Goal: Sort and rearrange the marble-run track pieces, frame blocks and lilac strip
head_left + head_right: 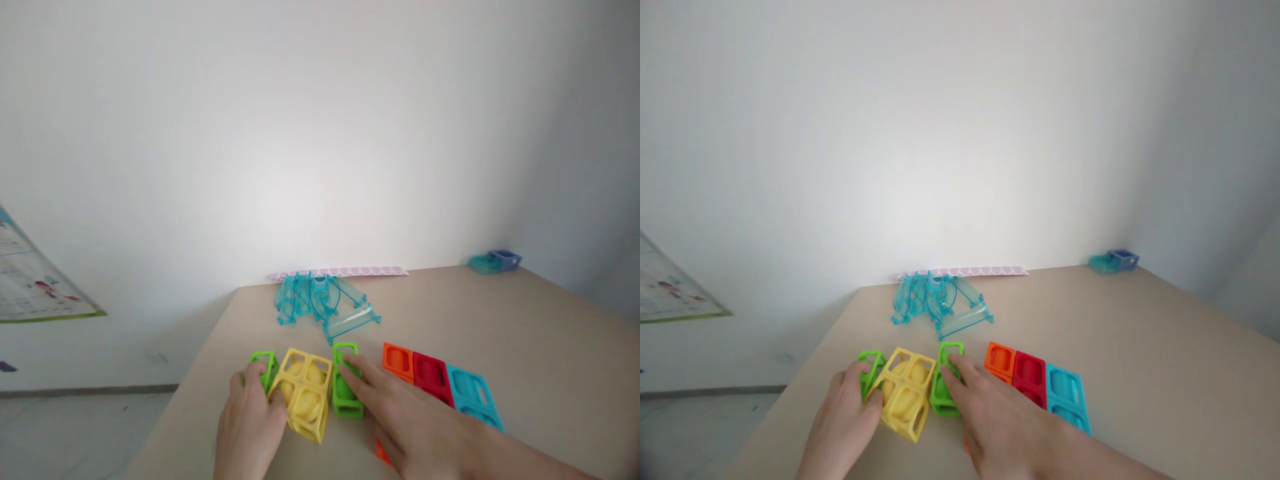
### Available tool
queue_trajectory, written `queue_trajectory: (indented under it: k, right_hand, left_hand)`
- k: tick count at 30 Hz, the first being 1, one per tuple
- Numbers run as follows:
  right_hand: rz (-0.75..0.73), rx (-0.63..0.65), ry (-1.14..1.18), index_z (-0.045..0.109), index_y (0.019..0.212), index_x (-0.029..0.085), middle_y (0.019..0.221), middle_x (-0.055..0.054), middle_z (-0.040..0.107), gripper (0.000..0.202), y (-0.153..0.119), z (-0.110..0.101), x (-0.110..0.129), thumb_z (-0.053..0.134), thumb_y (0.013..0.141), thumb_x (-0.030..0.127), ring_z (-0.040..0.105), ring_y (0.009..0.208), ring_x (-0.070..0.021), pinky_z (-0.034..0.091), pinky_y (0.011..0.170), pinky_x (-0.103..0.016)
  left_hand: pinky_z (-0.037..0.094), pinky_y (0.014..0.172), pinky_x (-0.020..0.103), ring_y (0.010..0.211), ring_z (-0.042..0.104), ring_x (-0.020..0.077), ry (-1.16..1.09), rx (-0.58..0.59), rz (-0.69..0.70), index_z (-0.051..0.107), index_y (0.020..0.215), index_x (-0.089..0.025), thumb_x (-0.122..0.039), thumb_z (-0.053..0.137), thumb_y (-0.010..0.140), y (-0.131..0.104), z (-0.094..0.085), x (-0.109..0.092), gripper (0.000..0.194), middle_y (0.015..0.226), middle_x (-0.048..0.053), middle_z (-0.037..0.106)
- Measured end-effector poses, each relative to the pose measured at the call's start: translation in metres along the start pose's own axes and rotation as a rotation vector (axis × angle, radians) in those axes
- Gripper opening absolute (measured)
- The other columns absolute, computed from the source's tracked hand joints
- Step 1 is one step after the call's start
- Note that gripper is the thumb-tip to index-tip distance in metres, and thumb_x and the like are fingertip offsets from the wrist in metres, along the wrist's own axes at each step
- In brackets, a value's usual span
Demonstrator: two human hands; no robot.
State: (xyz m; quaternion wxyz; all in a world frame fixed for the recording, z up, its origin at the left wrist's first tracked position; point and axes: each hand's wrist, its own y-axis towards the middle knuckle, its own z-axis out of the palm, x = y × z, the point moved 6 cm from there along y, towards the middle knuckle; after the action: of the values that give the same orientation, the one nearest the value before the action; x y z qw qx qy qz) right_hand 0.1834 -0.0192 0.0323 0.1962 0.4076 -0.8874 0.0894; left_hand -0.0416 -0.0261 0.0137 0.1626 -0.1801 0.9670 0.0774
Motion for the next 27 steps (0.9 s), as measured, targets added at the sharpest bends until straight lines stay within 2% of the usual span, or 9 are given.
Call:
queue_trajectory:
  k: [3,7,10,14,18,21,24,27]
  right_hand:
    - [-0.03,-0.01,0.031,0.03,0.148,0.006,0.15,-0.021,0.033,0.088,0.002,0.003,0.006,0.056,0.064,0.01,0.041,0.133,-0.0349,0.04,0.108,-0.042]
    - [-0.103,-0.058,0.093,0.041,0.143,0.012,0.142,-0.017,0.045,0.077,0.0,-0.003,0.012,0.053,0.067,0.008,0.05,0.126,-0.0295,0.045,0.104,-0.037]
    - [-0.163,-0.069,0.125,0.048,0.137,0.015,0.139,-0.015,0.049,0.069,-0.004,-0.007,0.016,0.053,0.068,0.007,0.053,0.123,-0.0272,0.045,0.104,-0.035]
    - [-0.224,-0.054,0.146,0.051,0.135,0.015,0.137,-0.015,0.052,0.069,-0.005,-0.006,0.018,0.053,0.067,0.005,0.053,0.123,-0.0288,0.047,0.101,-0.036]
    - [-0.254,-0.056,0.13,0.056,0.129,0.017,0.137,-0.015,0.052,0.064,-0.003,-0.004,0.021,0.054,0.067,0.005,0.057,0.118,-0.0293,0.051,0.092,-0.034]
    - [-0.273,-0.071,0.097,0.059,0.124,0.018,0.135,-0.013,0.054,0.054,-0.007,-0.009,0.024,0.052,0.072,0.006,0.059,0.115,-0.0268,0.051,0.092,-0.033]
    - [-0.201,-0.149,0.006,0.059,0.126,0.021,0.138,-0.011,0.052,0.051,-0.02,-0.018,0.009,0.051,0.077,0.007,0.051,0.124,-0.0274,0.042,0.105,-0.041]
    - [0.028,-0.262,-0.131,0.048,0.139,0.025,0.146,-0.012,0.043,0.049,-0.039,-0.025,-0.026,0.05,0.09,0.024,0.035,0.136,-0.0353,0.021,0.112,-0.063]
  left_hand:
    - [0.047,0.086,0.038,0.103,0.06,0.0285,-0.039,-0.042,0.066,0.054,0.111,-0.016,-0.014,0.045,0.08,-0.004,0.013,-0.009,0.032,0.108,0.015,0.059]
    - [0.045,0.089,0.047,0.112,0.054,0.0347,-0.05,-0.103,0.057,0.056,0.116,-0.019,-0.012,0.048,0.077,-0.002,0.027,0.002,0.041,0.122,0.017,0.055]
    - [0.043,0.092,0.05,0.116,0.051,0.0371,-0.067,-0.095,0.055,0.057,0.122,-0.021,-0.01,0.047,0.076,0.005,0.029,0.007,0.048,0.131,0.017,0.05]
    - [0.043,0.094,0.05,0.117,0.051,0.037,-0.098,-0.014,0.11,0.06,0.121,-0.018,-0.008,0.048,0.074,0.02,0.031,0.003,0.05,0.127,0.018,0.054]
    - [0.04,0.101,0.044,0.124,0.048,0.0319,-0.074,-0.043,0.145,0.063,0.12,-0.018,-0.001,0.049,0.069,0.029,0.031,-0.004,0.056,0.126,0.017,0.056]
    - [0.035,0.108,0.042,0.129,0.045,0.0297,-0.129,-0.055,0.19,0.064,0.122,-0.017,0.001,0.047,0.068,0.033,0.029,-0.003,0.059,0.133,0.016,0.052]
    - [0.028,0.114,0.044,0.133,0.043,0.0287,-0.294,0.021,0.271,0.066,0.12,-0.015,-0.001,0.048,0.068,0.04,0.023,0.004,0.056,0.138,0.014,0.049]
    - [0.021,0.117,0.043,0.138,0.036,0.0257,-0.446,0.144,0.393,0.066,0.12,-0.019,-0.002,0.05,0.067,0.05,0.013,0.008,0.057,0.145,0.01,0.044]
